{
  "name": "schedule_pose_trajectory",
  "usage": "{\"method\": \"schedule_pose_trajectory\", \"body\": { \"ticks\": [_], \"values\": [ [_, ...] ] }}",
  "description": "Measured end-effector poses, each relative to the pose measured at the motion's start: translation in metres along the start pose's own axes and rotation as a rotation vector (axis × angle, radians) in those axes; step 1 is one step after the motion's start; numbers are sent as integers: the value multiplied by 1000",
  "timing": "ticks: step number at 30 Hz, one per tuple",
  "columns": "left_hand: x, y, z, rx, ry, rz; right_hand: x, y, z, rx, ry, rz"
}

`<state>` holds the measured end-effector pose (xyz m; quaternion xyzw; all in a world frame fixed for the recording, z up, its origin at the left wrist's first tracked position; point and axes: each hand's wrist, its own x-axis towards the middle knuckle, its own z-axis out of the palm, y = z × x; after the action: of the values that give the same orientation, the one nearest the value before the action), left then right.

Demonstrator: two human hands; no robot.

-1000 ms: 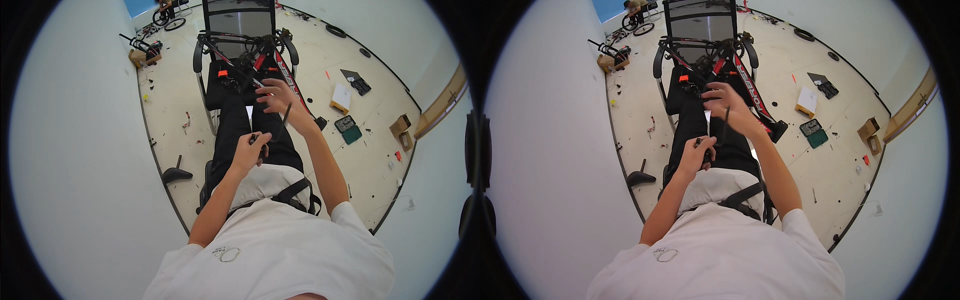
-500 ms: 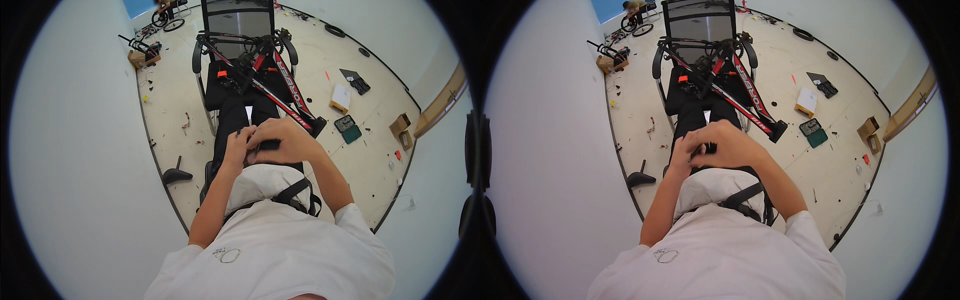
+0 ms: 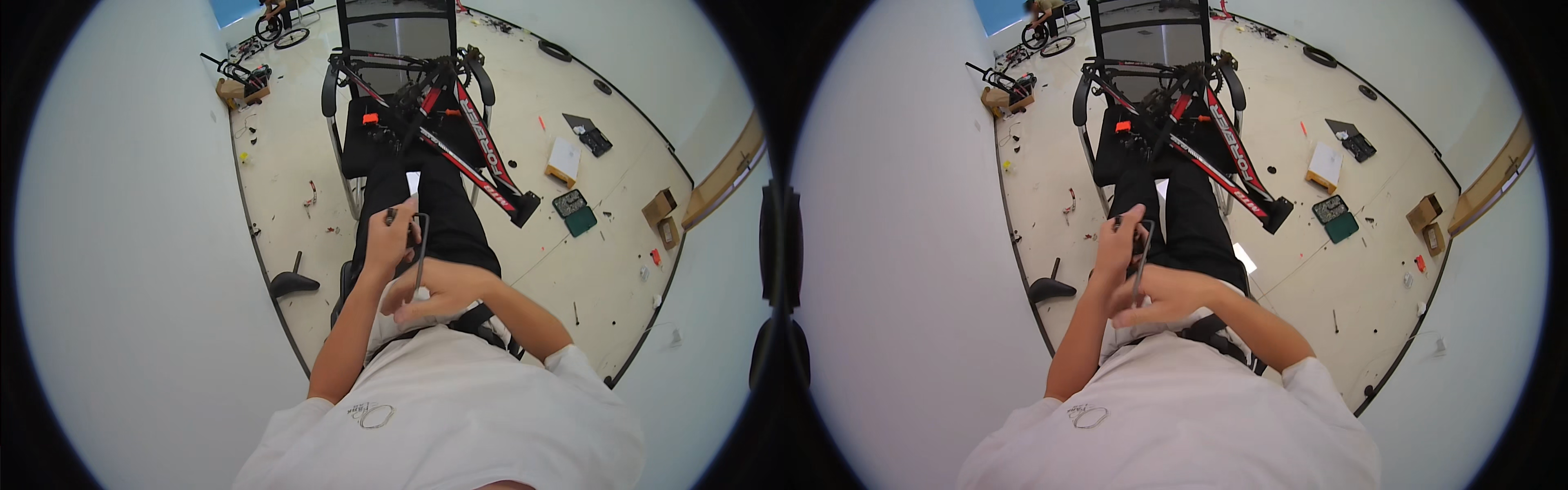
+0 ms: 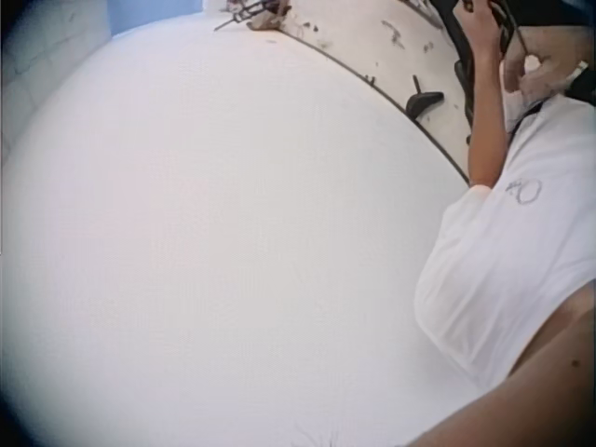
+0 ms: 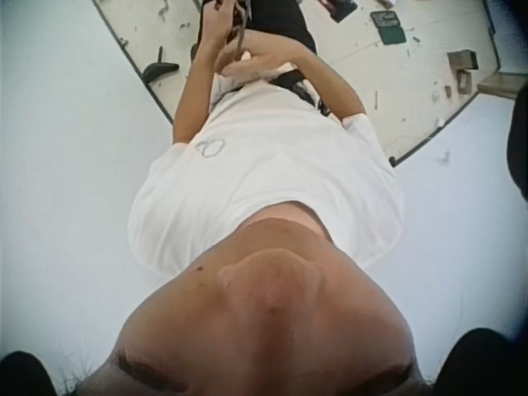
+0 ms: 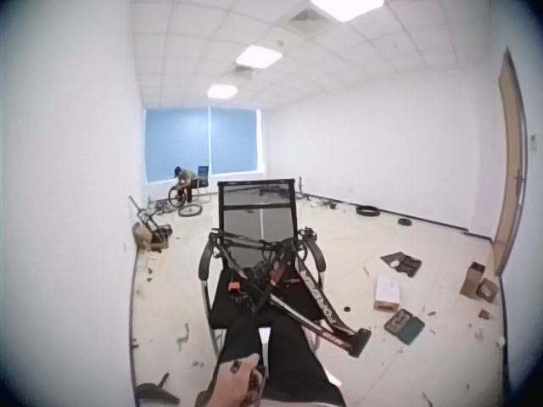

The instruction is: The person inserts a black cable into a small black cylindrical component and repeatedly twists and adjusts it with both hands. The person continues to manipulate the cable and component, occasionally rotating the assembly, while a bicycle frame rests on a chair in the background.

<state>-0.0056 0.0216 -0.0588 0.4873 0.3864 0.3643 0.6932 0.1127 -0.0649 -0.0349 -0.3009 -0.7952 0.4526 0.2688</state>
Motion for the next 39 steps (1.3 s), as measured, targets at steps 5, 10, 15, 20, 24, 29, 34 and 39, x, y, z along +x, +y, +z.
{"method": "schedule_pose_trajectory", "body": {
  "ticks": [5,10,15,20,24,29,34,39],
  "values": [
    [-10,-20,15,106,-305,70,15,-45,-85,-21,484,-182],
    [-17,12,15,-215,-252,38,-13,47,-74,-176,543,216],
    [7,-8,-4,-158,-20,134,-16,12,-2,450,-31,237],
    [-8,-17,15,-89,-73,42,14,-42,-68,20,477,-178],
    [-14,4,14,-211,-147,8,4,25,-96,-163,650,50],
    [2,5,-2,-133,-3,50,-15,9,-8,367,89,385],
    [-8,-21,9,8,-82,19,13,-32,-62,457,341,-192],
    [-14,5,11,-253,-179,18,2,47,-90,48,581,152]
  ]
}}
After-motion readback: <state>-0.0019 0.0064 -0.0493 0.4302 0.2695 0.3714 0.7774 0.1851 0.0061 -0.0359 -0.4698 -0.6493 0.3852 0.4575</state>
